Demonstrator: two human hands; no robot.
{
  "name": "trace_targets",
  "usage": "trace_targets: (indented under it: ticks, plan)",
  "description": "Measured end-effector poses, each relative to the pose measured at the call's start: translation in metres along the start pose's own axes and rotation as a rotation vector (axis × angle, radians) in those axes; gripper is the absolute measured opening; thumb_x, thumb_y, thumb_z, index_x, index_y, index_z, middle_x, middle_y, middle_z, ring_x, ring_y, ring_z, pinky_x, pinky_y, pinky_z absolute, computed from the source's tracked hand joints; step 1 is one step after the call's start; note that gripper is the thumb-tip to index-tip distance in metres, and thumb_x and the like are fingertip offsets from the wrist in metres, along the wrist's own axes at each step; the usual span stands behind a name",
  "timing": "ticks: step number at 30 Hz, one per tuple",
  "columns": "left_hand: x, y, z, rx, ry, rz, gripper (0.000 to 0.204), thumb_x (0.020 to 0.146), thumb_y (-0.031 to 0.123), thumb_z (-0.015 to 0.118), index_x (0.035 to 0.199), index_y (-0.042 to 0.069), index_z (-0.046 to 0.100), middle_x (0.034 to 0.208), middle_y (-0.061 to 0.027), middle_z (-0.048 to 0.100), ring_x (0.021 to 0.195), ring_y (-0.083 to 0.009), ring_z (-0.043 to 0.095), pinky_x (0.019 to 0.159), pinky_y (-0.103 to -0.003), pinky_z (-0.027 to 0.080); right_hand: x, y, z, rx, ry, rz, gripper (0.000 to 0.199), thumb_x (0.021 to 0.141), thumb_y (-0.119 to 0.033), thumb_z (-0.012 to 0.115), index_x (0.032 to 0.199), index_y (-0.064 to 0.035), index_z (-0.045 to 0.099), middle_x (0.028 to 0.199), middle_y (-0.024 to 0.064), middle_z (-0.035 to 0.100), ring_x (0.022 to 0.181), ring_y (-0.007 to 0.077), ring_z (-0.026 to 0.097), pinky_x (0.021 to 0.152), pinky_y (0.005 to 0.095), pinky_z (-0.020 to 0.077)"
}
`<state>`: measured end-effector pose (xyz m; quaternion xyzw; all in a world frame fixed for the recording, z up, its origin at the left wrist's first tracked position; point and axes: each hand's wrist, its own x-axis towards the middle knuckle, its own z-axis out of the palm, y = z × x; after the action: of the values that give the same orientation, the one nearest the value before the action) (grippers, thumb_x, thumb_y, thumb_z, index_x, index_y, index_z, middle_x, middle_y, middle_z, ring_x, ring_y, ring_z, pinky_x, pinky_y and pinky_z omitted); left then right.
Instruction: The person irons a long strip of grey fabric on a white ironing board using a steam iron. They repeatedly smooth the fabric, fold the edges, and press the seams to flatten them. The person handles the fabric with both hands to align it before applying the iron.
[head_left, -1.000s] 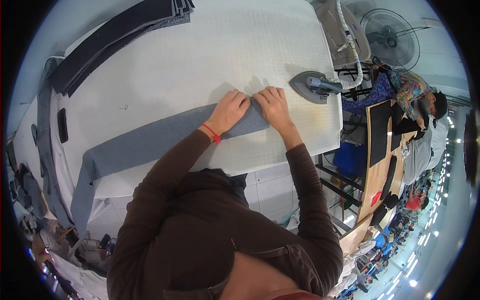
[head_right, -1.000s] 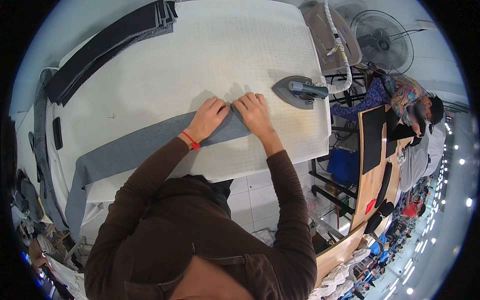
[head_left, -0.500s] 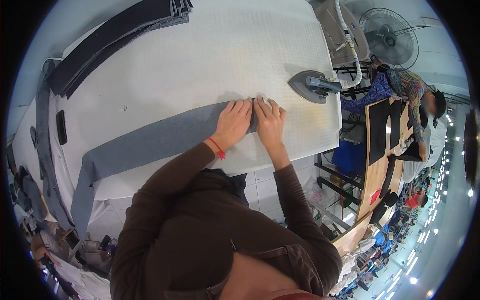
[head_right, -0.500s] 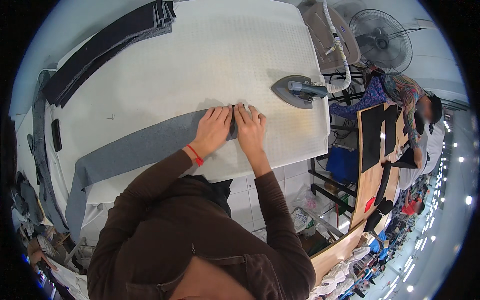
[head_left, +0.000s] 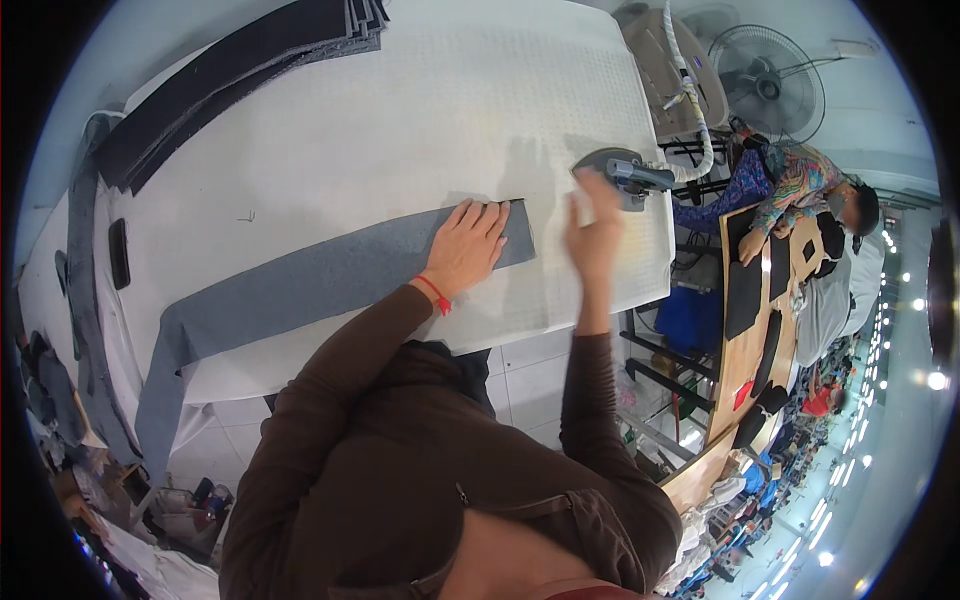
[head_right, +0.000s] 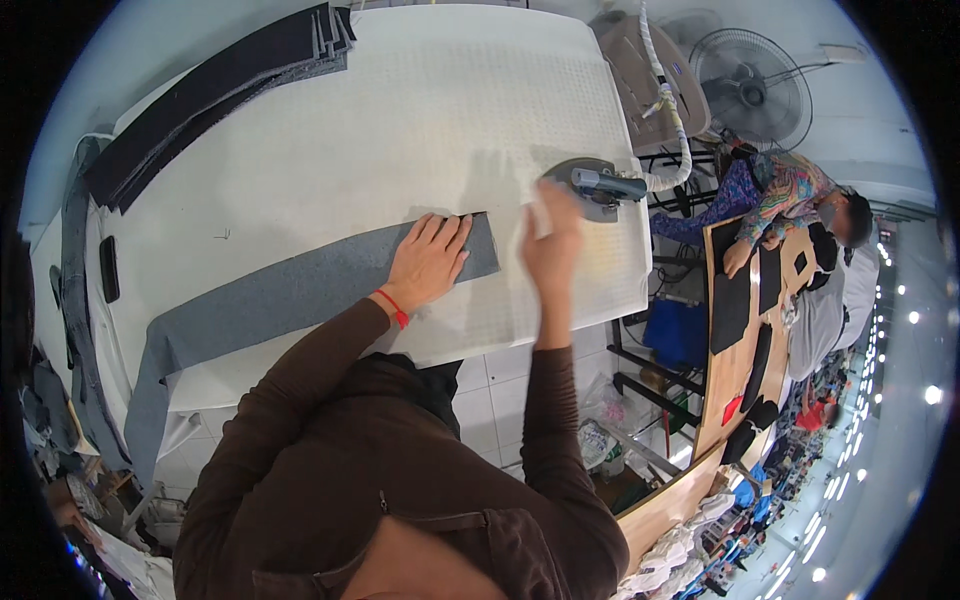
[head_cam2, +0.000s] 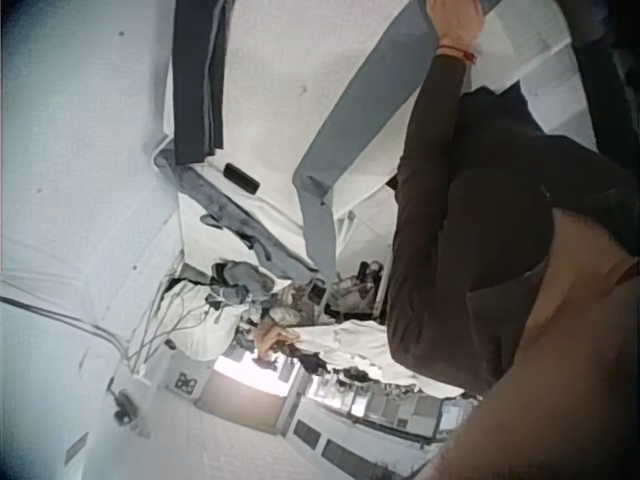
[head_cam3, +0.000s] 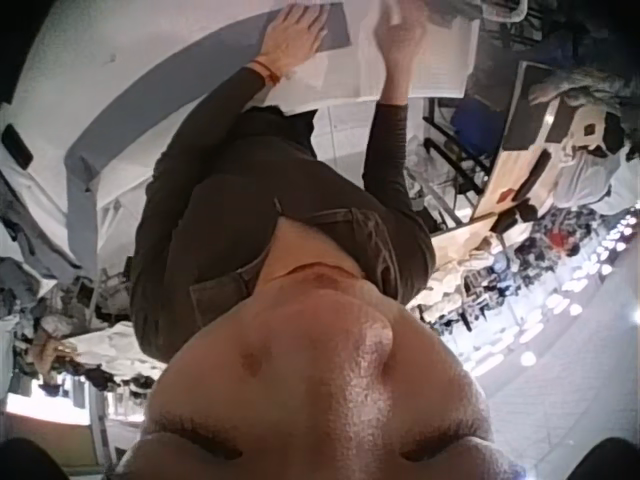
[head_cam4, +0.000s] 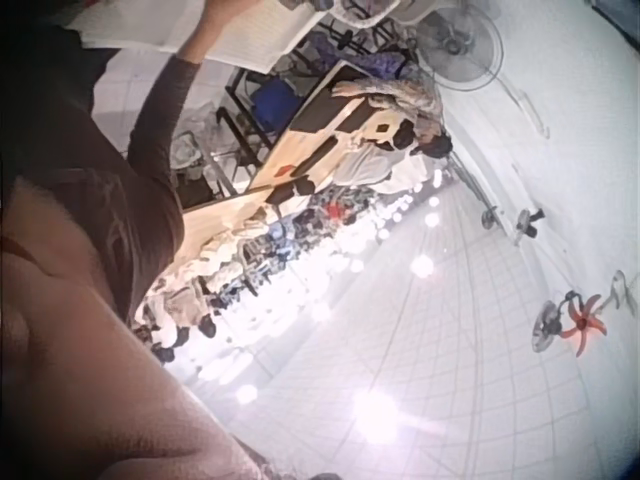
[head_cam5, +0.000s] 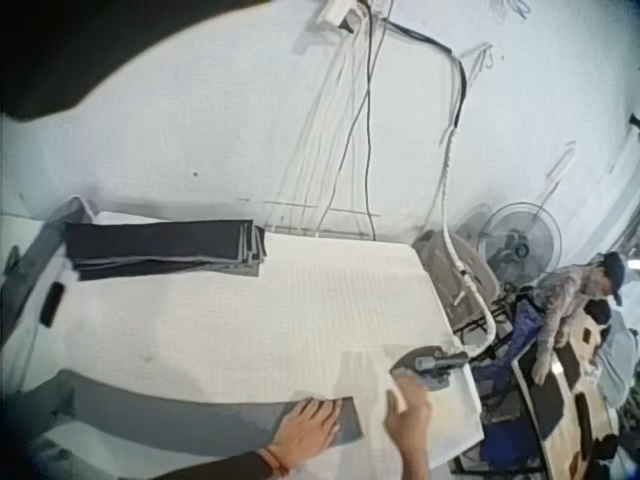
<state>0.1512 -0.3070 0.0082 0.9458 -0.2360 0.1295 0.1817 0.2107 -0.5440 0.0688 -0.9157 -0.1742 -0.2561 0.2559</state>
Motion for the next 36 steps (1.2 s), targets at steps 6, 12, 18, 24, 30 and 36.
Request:
trace_targets:
  ticks: [6,12,18,24,30,36]
  plan:
    - [-0.003,0.006,-0.001,-0.072,0.011,0.013,0.057,0.109,0.033,0.065,0.157,0.001,0.062,0.14,-0.0101,0.063,0.129,-0.029,0.057,0.124,-0.044,0.044,0.069,0.119,-0.075,-0.262,-0.379,-0.032,0.051,0.102,-0.03,0.082,0.142,-0.0004,0.073,0.14,0.0243,0.075,0.135,0.044,0.067,0.115,0.0551,0.051]
    - [-0.007,-0.001,0.003,-0.095,0.015,-0.022,0.055,0.111,0.031,0.063,0.158,0.002,0.061,0.139,-0.0115,0.062,0.129,-0.0319,0.057,0.123,-0.047,0.045,0.057,0.038,-0.029,-0.156,-0.232,-0.218,0.019,0.096,-0.023,0.082,0.111,-0.0126,0.083,0.112,0.0061,0.08,0.115,0.0332,0.068,0.099,0.0525,0.0471]
    - [-0.003,0.002,-0.002,-0.105,0.019,-0.017,0.056,0.107,0.03,0.066,0.154,0.0,0.063,0.141,-0.0099,0.063,0.13,-0.0292,0.057,0.122,-0.044,0.044,0.0,-0.008,0.035,-0.162,-0.309,-0.371,0.011,0.089,-0.013,0.079,0.099,-0.0172,0.082,0.1,-0.0062,0.077,0.103,0.0201,0.065,0.091,0.0432,0.0427]
    - [-0.002,0.002,-0.002,-0.105,0.03,-0.022,0.055,0.106,0.031,0.068,0.153,0.0,0.064,0.138,-0.0095,0.063,0.13,-0.0285,0.058,0.121,-0.044,0.045,-0.012,0.006,0.049,-0.199,-0.271,-0.452,0.022,0.089,-0.012,0.077,0.111,-0.017,0.079,0.11,-0.0059,0.076,0.103,0.0206,0.064,0.093,0.0418,0.0424]
    - [-0.005,0.0,0.002,-0.149,0.041,-0.028,0.055,0.106,0.029,0.069,0.153,0.001,0.064,0.141,-0.011,0.062,0.13,-0.031,0.057,0.122,-0.046,0.045,-0.021,0.015,0.052,-0.199,-0.255,-0.495,0.034,0.085,-0.009,0.076,0.119,-0.0162,0.079,0.118,-0.0053,0.077,0.107,0.0228,0.065,0.094,0.042,0.0423]
    - [-0.005,0.0,0.002,-0.142,0.034,-0.008,0.054,0.105,0.029,0.07,0.151,0.001,0.066,0.141,-0.011,0.062,0.13,-0.0301,0.058,0.12,-0.045,0.046,-0.03,0.019,0.052,-0.206,-0.25,-0.479,0.034,0.089,-0.013,0.074,0.122,-0.017,0.08,0.122,-0.0059,0.075,0.113,0.0235,0.064,0.096,0.0418,0.0428]
